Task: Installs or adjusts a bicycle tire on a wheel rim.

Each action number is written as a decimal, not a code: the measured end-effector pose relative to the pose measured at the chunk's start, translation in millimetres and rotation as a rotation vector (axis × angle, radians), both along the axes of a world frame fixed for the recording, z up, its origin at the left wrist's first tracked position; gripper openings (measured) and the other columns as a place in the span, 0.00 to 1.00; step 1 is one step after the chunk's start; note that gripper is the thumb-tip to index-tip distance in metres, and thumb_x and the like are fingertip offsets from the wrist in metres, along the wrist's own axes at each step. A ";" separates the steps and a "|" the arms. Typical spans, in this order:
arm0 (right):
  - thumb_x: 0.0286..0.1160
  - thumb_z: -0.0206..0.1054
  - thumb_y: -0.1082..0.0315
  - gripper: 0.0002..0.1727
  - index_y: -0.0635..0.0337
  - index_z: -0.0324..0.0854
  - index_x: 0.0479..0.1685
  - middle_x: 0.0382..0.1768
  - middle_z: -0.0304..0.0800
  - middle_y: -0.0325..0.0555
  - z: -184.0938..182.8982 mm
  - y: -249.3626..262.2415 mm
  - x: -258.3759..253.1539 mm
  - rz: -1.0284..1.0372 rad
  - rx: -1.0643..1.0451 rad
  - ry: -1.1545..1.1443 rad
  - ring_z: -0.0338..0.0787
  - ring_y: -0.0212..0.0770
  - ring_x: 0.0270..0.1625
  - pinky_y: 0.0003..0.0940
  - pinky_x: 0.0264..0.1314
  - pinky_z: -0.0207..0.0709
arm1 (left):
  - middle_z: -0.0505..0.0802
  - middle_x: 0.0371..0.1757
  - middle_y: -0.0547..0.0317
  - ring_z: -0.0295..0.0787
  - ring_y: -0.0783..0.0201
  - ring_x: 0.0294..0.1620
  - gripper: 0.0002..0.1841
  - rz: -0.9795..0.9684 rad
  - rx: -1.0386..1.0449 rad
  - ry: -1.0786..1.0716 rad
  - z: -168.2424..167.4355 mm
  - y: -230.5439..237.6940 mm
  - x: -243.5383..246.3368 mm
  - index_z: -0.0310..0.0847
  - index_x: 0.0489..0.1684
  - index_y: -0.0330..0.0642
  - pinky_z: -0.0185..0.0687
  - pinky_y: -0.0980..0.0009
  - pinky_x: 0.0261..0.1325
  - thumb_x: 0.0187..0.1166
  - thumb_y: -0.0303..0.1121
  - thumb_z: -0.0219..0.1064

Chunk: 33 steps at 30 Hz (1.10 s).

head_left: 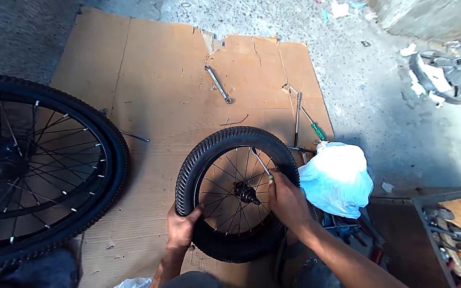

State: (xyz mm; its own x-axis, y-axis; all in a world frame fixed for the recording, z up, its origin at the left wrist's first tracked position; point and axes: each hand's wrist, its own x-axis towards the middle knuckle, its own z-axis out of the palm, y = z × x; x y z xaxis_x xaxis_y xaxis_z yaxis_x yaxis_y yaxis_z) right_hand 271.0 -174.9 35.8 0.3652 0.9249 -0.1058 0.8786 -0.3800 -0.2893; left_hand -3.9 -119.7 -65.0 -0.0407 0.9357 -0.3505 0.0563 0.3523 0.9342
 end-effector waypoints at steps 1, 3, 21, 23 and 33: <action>0.89 0.50 0.61 0.24 0.57 0.75 0.79 0.55 0.91 0.52 -8.0 -1.2 -4.6 -0.004 0.049 0.009 0.94 0.52 0.38 0.52 0.39 0.89 | 0.96 0.36 0.54 0.96 0.62 0.36 0.31 -0.001 0.002 -0.005 0.2 0.6 0.2 0.83 0.54 0.33 0.96 0.63 0.43 0.48 0.36 0.85; 0.89 0.51 0.63 0.23 0.60 0.75 0.78 0.52 0.90 0.52 -20.7 -3.0 -15.2 0.007 0.156 0.017 0.93 0.49 0.33 0.47 0.34 0.89 | 0.96 0.36 0.54 0.96 0.62 0.36 0.31 0.003 0.005 -0.012 0.7 0.9 0.0 0.83 0.54 0.32 0.96 0.63 0.42 0.48 0.36 0.84; 0.89 0.55 0.61 0.24 0.56 0.74 0.81 0.54 0.89 0.59 34.5 40.5 -40.8 -0.108 -0.128 -0.070 0.93 0.58 0.39 0.56 0.37 0.87 | 0.95 0.32 0.48 0.96 0.53 0.29 0.30 -0.019 -0.025 -0.036 3.1 2.2 -1.3 0.80 0.54 0.30 0.97 0.56 0.37 0.52 0.35 0.83; 0.87 0.57 0.60 0.20 0.57 0.81 0.71 0.49 0.91 0.58 59.7 54.9 -26.8 -0.073 -0.215 -0.062 0.93 0.60 0.46 0.59 0.42 0.86 | 0.94 0.31 0.47 0.95 0.53 0.28 0.30 -0.026 -0.031 -0.044 1.6 -0.6 -1.1 0.79 0.54 0.30 0.96 0.56 0.36 0.51 0.34 0.83; 0.91 0.57 0.59 0.18 0.67 0.82 0.54 0.48 0.87 0.59 206.1 144.3 7.3 0.482 -0.561 -0.412 0.89 0.57 0.57 0.50 0.55 0.78 | 0.93 0.28 0.44 0.94 0.51 0.26 0.28 -0.023 -0.013 -0.055 5.4 -1.3 1.5 0.77 0.53 0.26 0.96 0.55 0.33 0.54 0.31 0.80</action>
State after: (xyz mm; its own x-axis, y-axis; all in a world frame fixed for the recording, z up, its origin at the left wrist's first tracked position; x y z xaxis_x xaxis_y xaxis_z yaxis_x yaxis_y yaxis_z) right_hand 278.3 -30.6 241.9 0.0538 0.8395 -0.5406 0.9753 0.0718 0.2087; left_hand -2.4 -120.9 -59.6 0.0010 0.9315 -0.3637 0.0130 0.3637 0.9314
